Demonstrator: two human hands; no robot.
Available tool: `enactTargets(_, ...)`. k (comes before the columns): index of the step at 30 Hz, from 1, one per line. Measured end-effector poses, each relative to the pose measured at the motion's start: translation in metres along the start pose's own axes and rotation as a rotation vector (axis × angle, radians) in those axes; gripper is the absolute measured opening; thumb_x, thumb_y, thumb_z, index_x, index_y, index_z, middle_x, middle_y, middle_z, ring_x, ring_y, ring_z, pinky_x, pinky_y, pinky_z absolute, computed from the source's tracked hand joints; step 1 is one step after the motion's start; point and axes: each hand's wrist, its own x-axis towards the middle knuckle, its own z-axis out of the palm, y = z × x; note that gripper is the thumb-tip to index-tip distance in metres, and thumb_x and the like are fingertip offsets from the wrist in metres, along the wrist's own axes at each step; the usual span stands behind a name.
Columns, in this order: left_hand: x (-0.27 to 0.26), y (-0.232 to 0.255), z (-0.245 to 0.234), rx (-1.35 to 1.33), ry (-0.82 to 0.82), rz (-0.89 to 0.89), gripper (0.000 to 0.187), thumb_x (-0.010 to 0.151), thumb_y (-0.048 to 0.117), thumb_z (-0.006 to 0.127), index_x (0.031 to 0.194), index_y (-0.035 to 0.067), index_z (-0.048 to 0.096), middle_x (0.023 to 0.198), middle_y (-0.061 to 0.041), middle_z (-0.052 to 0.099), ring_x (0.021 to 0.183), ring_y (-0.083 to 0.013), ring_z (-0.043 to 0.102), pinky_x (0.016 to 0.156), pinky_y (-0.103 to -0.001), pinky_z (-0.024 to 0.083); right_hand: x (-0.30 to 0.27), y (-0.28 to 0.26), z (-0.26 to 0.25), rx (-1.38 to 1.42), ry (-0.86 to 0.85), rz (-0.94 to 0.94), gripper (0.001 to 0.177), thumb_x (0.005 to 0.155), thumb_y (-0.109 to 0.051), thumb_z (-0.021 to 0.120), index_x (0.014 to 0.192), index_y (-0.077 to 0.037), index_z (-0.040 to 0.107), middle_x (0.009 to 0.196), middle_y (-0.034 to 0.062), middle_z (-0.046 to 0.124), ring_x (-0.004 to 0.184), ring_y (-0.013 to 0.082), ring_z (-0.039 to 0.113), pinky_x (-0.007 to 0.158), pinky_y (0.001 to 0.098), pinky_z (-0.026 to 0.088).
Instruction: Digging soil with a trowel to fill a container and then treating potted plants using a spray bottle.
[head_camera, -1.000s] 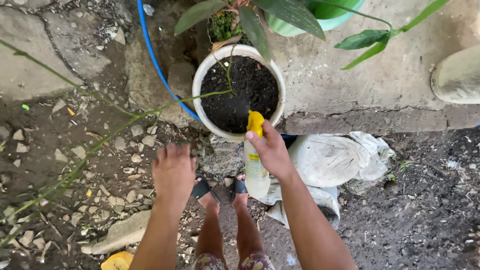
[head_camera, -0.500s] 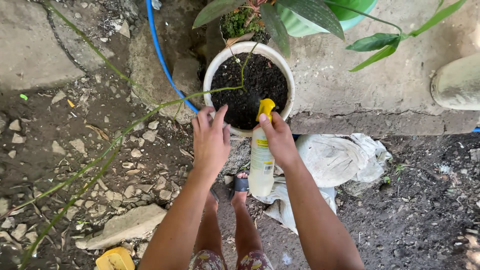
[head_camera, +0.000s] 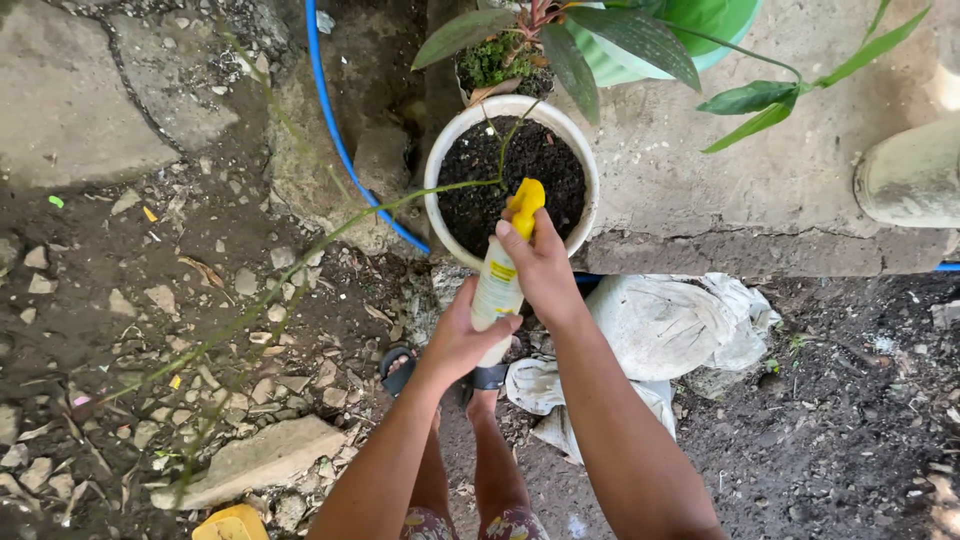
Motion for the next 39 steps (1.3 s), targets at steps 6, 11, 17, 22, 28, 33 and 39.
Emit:
enactTargets(6,0.005,0.029,-0.011,0.057,0.03,0.086,0.064,0.083,0.015,0.083,0.138,0.007,0.052,0.117,-0.006,0.072,0.105,-0.0139,0.07,0.089,-0.032,0.056,0.001,-0.014,0.012,-0.071,0.016,-0.205,0.029,0.105,-0.022,0.063,0.127,-0.005,0.056,0.106,0.0009,0.06,0.096,0.0087,0.055,0.086,0.0264,0.05)
enactTargets(11,0.003,0.045,-0.007,0.046,0.036,0.152,0.067,0.082,0.013,0.084,0.14,0.007,0.051,0.12,-0.005,0.071,0.11,-0.0136,0.069,0.094,-0.032,0.055,-0.005,-0.023,0.013,-0.063,0.035,-0.329,0.035,0.104,-0.017,0.064,0.135,-0.003,0.054,0.115,0.002,0.061,0.104,0.0103,0.057,0.093,0.0274,0.048)
enactTargets(17,0.002,0.049,-0.006,0.082,0.035,0.176,0.069,0.081,0.015,0.085,0.14,0.007,0.052,0.12,-0.006,0.073,0.11,-0.014,0.069,0.095,-0.032,0.055,-0.01,-0.025,0.008,-0.195,0.055,-0.414,0.037,0.107,-0.015,0.062,0.14,-0.001,0.053,0.129,0.0052,0.058,0.117,0.0123,0.055,0.104,0.029,0.045)
enactTargets(22,-0.002,0.056,-0.008,0.16,0.008,0.124,0.073,0.08,0.02,0.086,0.143,0.009,0.051,0.119,-0.005,0.074,0.109,-0.0134,0.07,0.093,-0.031,0.056,-0.014,-0.024,0.005,-0.08,0.068,-0.366,0.035,0.109,-0.017,0.061,0.141,-0.003,0.052,0.127,0.0056,0.059,0.113,0.012,0.056,0.101,0.0288,0.047)
enactTargets(28,-0.005,0.022,-0.02,0.113,-0.153,0.032,0.069,0.082,0.025,0.084,0.141,0.008,0.052,0.121,-0.007,0.072,0.108,-0.0161,0.07,0.093,-0.033,0.056,-0.021,-0.029,0.007,0.257,0.04,-0.136,0.039,0.101,-0.026,0.059,0.135,-0.01,0.05,0.124,0.0049,0.059,0.102,0.0165,0.065,0.082,0.0344,0.06)
enactTargets(33,0.009,0.004,-0.064,0.354,-0.301,-0.111,0.055,0.091,0.033,0.073,0.141,0.014,0.059,0.138,-0.006,0.064,0.119,-0.0181,0.065,0.1,-0.036,0.054,-0.021,0.007,0.002,0.142,0.097,-0.027,0.039,0.104,-0.031,0.06,0.13,-0.002,0.052,0.104,0.0077,0.063,0.08,0.0212,0.073,0.067,0.0351,0.06)
enactTargets(39,0.114,0.102,-0.116,1.033,0.394,0.815,0.017,0.096,0.021,0.076,0.107,0.009,0.07,0.102,-0.01,0.059,0.099,-0.0313,0.062,0.08,-0.042,0.053,-0.019,0.006,0.005,0.001,0.094,-0.061,0.049,0.099,-0.032,0.063,0.137,-0.004,0.048,0.101,0.0056,0.062,0.079,0.0168,0.071,0.067,0.0322,0.059)
